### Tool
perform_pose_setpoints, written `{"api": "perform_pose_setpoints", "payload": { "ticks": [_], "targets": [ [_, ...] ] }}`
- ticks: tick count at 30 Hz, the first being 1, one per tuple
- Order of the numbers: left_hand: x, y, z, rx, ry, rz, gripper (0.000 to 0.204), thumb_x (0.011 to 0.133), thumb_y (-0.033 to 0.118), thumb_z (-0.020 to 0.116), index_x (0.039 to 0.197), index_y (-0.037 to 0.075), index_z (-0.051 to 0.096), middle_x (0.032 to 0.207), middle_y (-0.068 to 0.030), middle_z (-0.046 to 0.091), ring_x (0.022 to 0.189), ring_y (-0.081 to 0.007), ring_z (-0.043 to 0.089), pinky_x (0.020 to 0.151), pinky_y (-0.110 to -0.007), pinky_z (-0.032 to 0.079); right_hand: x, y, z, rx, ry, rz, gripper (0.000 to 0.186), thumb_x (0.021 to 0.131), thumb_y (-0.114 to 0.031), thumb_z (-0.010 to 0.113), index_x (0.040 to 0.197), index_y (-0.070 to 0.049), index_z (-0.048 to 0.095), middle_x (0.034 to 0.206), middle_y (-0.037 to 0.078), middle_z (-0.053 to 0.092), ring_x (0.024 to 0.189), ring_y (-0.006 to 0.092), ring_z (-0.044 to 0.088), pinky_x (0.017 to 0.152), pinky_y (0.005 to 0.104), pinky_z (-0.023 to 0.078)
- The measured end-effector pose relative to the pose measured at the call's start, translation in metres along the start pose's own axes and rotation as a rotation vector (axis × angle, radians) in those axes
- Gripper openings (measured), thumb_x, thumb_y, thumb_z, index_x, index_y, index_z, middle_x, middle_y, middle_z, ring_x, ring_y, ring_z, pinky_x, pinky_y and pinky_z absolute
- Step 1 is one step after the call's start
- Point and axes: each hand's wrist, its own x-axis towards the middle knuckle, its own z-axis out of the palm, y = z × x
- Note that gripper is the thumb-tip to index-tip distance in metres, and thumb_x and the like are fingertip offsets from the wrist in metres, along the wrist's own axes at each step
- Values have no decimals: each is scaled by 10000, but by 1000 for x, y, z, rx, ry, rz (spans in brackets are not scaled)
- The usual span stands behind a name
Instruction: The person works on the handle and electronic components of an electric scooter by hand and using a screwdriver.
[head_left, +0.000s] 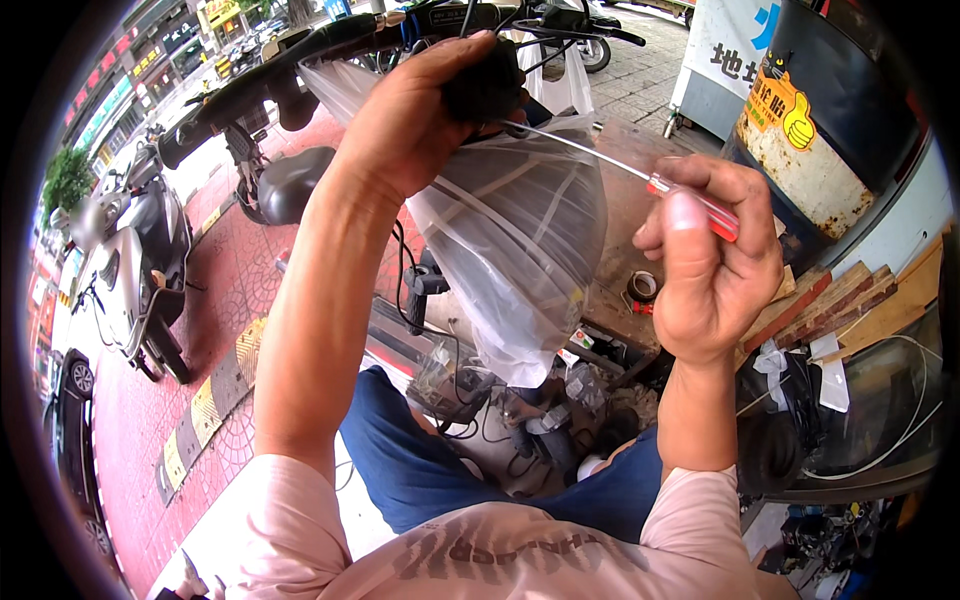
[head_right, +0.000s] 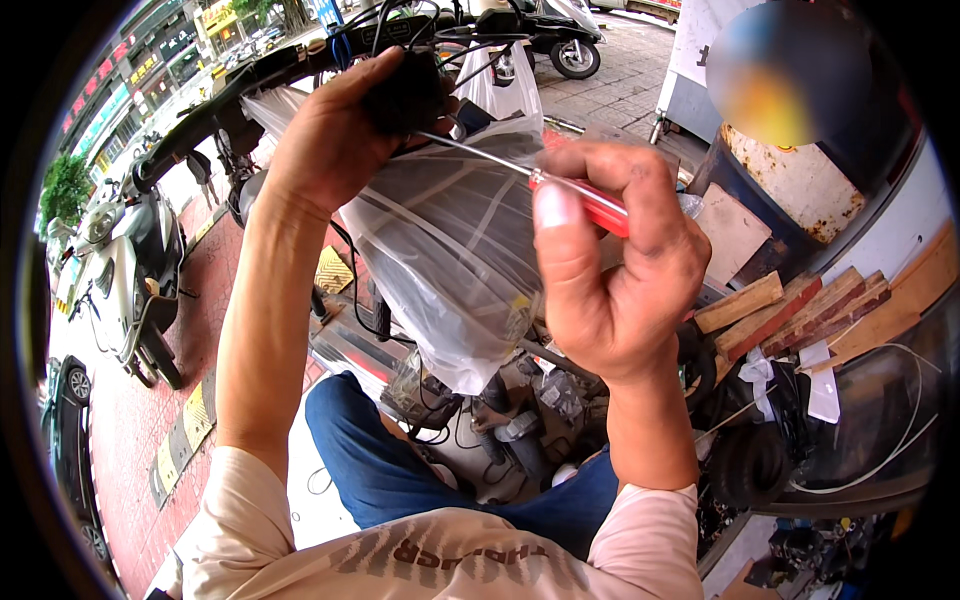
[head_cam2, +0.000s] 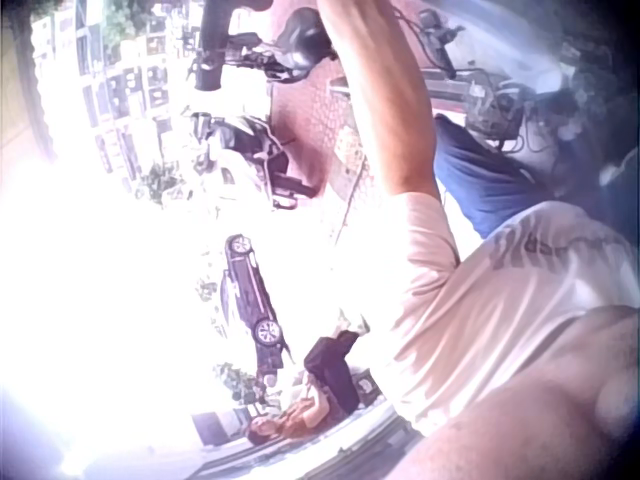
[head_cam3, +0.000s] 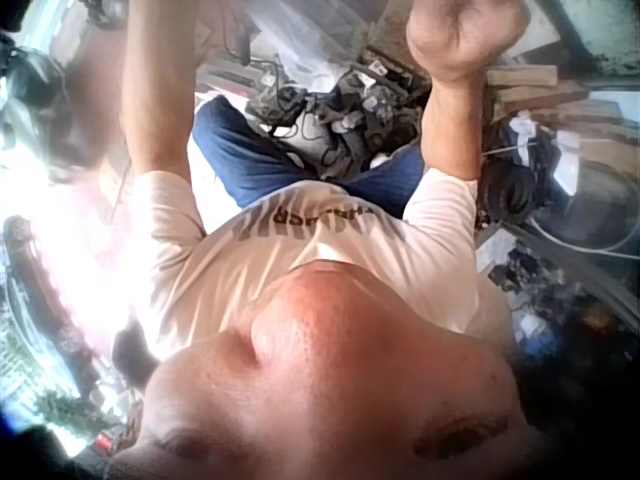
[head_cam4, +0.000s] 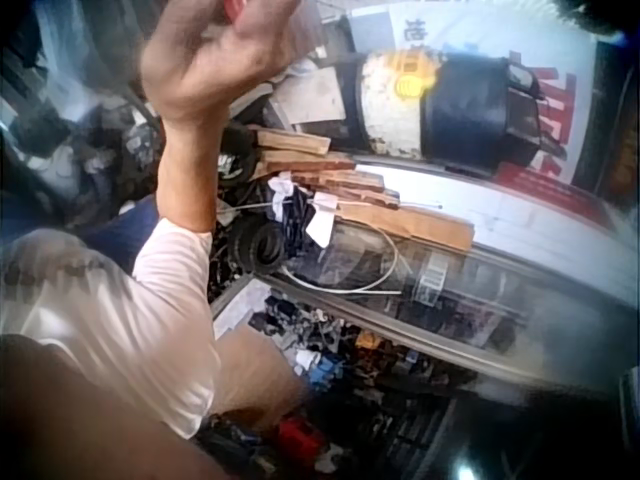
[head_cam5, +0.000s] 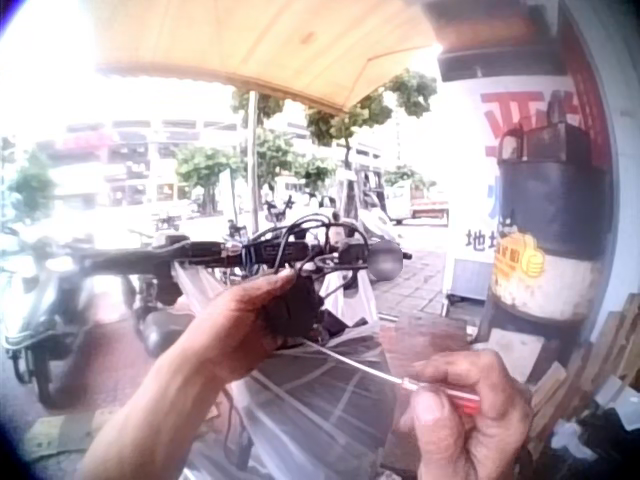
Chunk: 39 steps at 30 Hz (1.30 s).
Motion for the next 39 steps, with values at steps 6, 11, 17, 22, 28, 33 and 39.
{"api": "perform_pose_setpoints", "payload": {
  "ticks": [6, 11, 17, 22, 28, 33, 39],
  "targets": [
    [0, -2, 4, 6, 14, 36, 379, 1068, 291, 566, 1217, -52, 627, 1131, -206, 718, 1044, -347, 715, 954, -467, 583, 1, 4, 3, 113, 42, -13, 141, 1008, -41, 614, 1116, 48, 628, 927, 82, 718, 709, 101, 650, 668, 235, 532],
    [0, -3, 4, 19, 34, 39, 369, 1066, 282, 569, 1199, -57, 627, 1105, -203, 719, 1020, -338, 720, 936, -460, 591, 6, 9, -1, 43, -1, -57, 174, 1031, -73, 613, 1154, 48, 632, 949, 81, 723, 725, 96, 653, 671, 226, 521],
    [1, -1, 1, 12, 1, 14, 353, 1053, 270, 595, 1196, -52, 625, 1091, -195, 715, 1004, -325, 719, 922, -464, 600, 2, 11, -4, -3, -32, -41, 171, 1036, -66, 604, 1162, 43, 636, 1024, 96, 718, 791, 111, 668, 712, 240, 525],
    [0, -1, 0, -74, 40, 38, 334, 1042, 258, 618, 1187, -44, 626, 1110, -170, 705, 1025, -308, 709, 922, -481, 605, 6, 19, -1, -49, -28, -195, 160, 1023, -45, 607, 1152, 44, 635, 1005, 102, 712, 811, 121, 656, 733, 246, 528],
    [1, -3, -1, -44, 26, 38, 329, 1035, 262, 636, 1184, -31, 629, 1096, -150, 702, 1011, -293, 707, 926, -476, 603, 3, 10, -3, 24, -42, -17, 191, 1031, -94, 606, 1154, 48, 642, 915, 56, 704, 754, 67, 589, 687, 206, 469],
    [-1, -4, -2, -38, 24, 28, 334, 1029, 272, 649, 1176, -28, 633, 1088, -143, 702, 1000, -285, 709, 927, -464, 601, 3, 8, -3, 18, -47, 9, 183, 1037, -91, 599, 1141, 46, 661, 907, 47, 706, 706, 39, 555, 656, 188, 446],
    [5, 0, -3, 49, 44, 6, 328, 1031, 258, 640, 1177, -35, 629, 1091, -146, 703, 997, -287, 711, 930, -460, 595, 6, 6, -13, 100, -182, 124, 240, 1014, -61, 597, 1221, 39, 667, 840, 7, 659, 666, 31, 527, 614, 191, 421]
  ]
}}
